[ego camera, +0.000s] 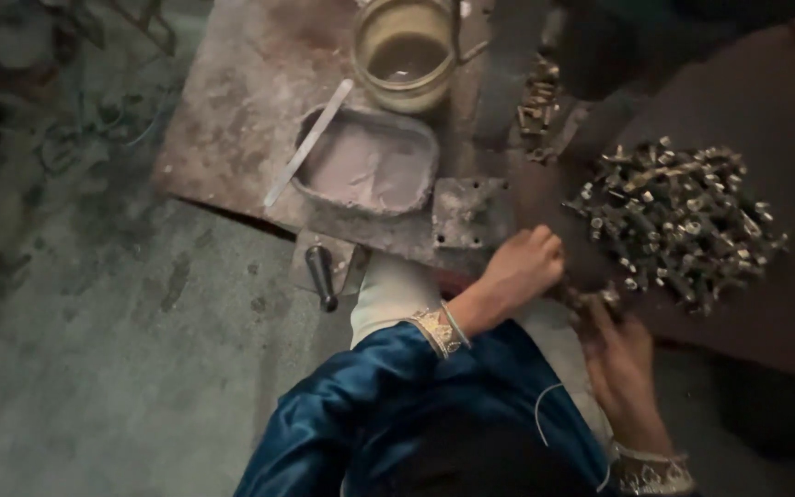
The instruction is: The person sits at a workbench and processes small brass fittings one at a time. They pick a fitting from a pile, dip or coat it in paste from a tray, seat it in a fixture on a bench machine, work it with the machine, and place the finished piece onto a growing pile, repeating the cycle continuously.
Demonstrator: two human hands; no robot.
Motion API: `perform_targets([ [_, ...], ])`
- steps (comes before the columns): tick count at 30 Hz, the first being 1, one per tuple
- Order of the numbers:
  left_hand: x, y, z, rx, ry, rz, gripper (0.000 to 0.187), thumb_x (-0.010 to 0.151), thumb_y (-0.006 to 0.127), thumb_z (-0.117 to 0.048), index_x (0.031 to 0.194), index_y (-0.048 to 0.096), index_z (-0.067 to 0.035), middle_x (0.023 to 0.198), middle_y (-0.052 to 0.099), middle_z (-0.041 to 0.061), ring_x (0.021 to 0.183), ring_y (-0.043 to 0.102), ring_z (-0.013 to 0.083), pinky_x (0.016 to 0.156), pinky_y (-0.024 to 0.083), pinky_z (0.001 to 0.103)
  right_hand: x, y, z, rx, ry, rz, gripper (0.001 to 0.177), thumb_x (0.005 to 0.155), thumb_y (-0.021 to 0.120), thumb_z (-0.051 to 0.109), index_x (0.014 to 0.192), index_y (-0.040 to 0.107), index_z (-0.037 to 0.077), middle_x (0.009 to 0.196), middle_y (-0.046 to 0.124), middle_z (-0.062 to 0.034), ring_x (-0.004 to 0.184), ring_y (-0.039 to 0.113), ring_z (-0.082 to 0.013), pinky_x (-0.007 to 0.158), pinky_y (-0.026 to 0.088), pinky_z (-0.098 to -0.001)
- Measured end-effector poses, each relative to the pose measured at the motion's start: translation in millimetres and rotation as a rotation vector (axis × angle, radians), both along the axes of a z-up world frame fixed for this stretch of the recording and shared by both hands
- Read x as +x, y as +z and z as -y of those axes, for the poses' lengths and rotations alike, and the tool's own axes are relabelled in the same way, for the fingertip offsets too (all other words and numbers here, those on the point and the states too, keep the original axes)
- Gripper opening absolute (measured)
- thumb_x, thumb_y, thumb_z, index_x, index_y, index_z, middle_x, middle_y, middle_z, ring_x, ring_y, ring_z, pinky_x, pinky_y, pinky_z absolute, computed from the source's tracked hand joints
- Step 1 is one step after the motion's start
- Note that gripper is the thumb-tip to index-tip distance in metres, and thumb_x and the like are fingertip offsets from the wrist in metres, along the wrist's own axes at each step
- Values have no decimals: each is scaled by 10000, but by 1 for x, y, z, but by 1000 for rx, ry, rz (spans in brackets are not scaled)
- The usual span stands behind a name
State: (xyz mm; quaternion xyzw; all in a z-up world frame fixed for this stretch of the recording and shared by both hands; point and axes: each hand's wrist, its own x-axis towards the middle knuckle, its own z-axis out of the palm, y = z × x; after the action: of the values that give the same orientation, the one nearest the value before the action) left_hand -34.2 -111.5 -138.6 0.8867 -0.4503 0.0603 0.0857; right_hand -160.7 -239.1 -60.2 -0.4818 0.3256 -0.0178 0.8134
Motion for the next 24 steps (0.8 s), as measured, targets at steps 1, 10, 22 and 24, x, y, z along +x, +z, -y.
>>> perform_targets([
  [1, -2, 5, -1, 0, 18, 3, 146, 870, 686, -240, 965, 745, -146, 1104, 664, 17, 1201, 584, 243, 1000, 503, 371, -3, -6, 9, 0, 18, 3, 250, 983, 594, 74, 1228, 642, 83, 1188, 687, -35, 1074, 655, -177, 960, 517, -383],
  [10, 35, 124, -151, -705, 329, -216, 248, 768, 714, -114, 1015, 727, -114, 943, 659, 109, 915, 652, 344, 759, 553, 453, 30, -92, 33, 851, 478, 285, 231, 1230, 554, 191, 1218, 632, -26, 987, 655, -134, 846, 640, -254, 651, 503, -411],
  [22, 84, 62, -173, -418, 453, -165, 115, 751, 708, -83, 861, 691, -55, 925, 659, 166, 844, 678, 407, 692, 547, 514, 90, 20, -41, 797, 292, -243, 423, 1047, 573, 263, 1401, 587, 32, 1281, 703, -180, 1088, 732, -253, 829, 630, -319],
  [24, 81, 57, -166, -416, 493, -127, 65, 763, 730, -109, 770, 694, -55, 851, 671, 189, 776, 680, 420, 686, 558, 517, 90, 49, -58, 265, 414, -108, 420, 1035, 523, 196, 1410, 544, 10, 1326, 691, -164, 1167, 699, -259, 928, 599, -366],
])
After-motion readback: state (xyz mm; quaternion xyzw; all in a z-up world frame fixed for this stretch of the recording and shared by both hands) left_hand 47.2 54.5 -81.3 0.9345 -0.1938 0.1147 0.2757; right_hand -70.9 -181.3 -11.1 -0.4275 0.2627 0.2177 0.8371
